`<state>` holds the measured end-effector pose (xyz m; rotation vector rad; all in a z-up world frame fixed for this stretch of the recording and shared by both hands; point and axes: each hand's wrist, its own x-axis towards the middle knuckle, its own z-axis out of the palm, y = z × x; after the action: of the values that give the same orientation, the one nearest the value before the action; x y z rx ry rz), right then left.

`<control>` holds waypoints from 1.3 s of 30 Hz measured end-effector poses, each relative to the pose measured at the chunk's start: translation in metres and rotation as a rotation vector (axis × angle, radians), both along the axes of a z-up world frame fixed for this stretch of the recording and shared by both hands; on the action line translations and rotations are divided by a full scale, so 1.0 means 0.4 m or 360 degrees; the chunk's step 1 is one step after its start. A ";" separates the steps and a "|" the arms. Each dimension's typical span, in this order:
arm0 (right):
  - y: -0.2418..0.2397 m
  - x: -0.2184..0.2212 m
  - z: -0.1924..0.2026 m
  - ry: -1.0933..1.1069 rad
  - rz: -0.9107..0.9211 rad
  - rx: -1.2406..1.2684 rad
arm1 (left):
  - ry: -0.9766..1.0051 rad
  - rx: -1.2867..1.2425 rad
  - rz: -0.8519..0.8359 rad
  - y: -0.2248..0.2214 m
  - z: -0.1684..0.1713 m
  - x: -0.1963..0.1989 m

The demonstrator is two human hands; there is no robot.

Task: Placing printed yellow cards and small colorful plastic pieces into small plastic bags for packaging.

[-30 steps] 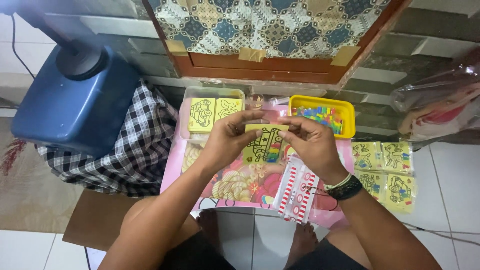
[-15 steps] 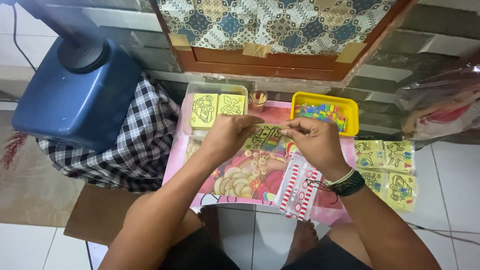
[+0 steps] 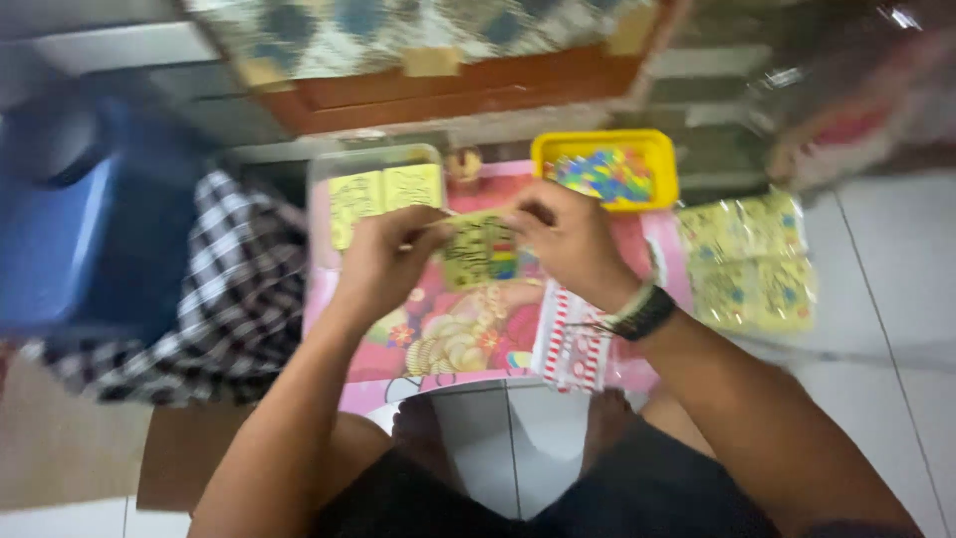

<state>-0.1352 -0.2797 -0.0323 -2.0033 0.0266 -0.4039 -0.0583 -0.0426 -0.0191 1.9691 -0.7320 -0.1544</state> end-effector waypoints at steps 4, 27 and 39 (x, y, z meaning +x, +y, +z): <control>-0.007 0.019 -0.045 -0.0104 0.0090 0.0203 | -0.0111 0.0174 0.0058 0.005 -0.018 0.021; -0.864 -0.293 -0.137 -0.0076 -0.0671 -0.0598 | 0.0412 0.0114 0.0254 -0.147 -0.007 0.030; -0.981 -0.414 -0.896 0.0743 -0.1175 -0.0403 | 0.0430 0.0472 0.0273 -0.133 -0.165 0.140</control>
<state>-0.3008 -0.6720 -0.3907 -2.2495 1.0733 -0.3984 -0.0025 -0.0958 -0.0849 2.2243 -0.3777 -0.4366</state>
